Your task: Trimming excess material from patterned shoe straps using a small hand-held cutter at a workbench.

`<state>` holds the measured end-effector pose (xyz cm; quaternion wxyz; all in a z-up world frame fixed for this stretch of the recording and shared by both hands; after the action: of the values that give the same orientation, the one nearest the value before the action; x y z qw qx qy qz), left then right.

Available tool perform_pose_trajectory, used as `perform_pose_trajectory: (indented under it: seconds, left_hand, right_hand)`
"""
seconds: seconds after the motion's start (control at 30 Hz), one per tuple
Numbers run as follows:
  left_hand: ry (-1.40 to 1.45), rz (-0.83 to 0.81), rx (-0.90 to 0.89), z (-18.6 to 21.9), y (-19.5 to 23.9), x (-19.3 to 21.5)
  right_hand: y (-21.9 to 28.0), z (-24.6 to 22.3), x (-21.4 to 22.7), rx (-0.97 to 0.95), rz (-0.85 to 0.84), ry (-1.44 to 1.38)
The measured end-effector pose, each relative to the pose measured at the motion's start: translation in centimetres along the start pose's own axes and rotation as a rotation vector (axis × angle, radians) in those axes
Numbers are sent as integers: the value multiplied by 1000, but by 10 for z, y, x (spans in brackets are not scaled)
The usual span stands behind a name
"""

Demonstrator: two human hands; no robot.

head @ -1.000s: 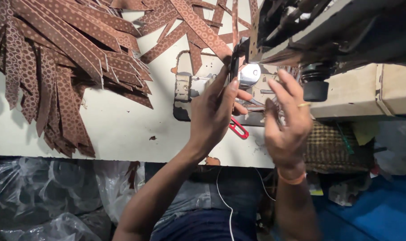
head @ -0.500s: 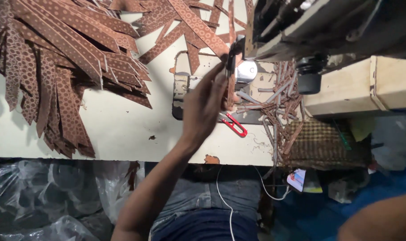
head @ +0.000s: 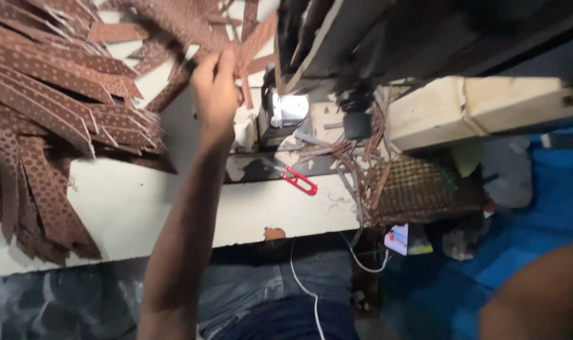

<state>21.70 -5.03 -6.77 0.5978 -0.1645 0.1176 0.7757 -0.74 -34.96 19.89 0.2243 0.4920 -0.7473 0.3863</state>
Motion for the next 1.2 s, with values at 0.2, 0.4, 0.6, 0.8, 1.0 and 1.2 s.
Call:
perform_pose_trajectory:
  seconds: [0.2,0.4,0.6,0.8,1.0,1.2]
  left_hand:
    - [68,108,346,4,63,10]
    - [-155,105,451,-16,159,32]
    - [7,-56,411,-38,204,26]
    - [-132,-200,248,-19,203,1]
    - [-251,-320,254,-35,201,-7]
    - [-285,-165,500,-13,232,49]
  right_hand:
    - [-42,104,-153,-59,-44,-33]
    - [-86,227,-276,-194,-36,311]
    - [-93,254,-287,-191,-31,248]
    - [-15,135,-223,-548,-358,-517]
    - [116,140,-260,-279,-603,-498]
    - [81,80,-243,195,-176,-34]
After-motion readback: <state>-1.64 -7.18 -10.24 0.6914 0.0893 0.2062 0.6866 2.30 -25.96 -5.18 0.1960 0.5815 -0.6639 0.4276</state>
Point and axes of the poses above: each hand's wrist, its own y-axis away from the middle knuckle, its own x-axis out of the back of the hand, z = x × y, the point moved 4 cm from there along -y, towards the middle knuckle, and after that the axes turned 10 degrees about y, right-handed, at the moved point
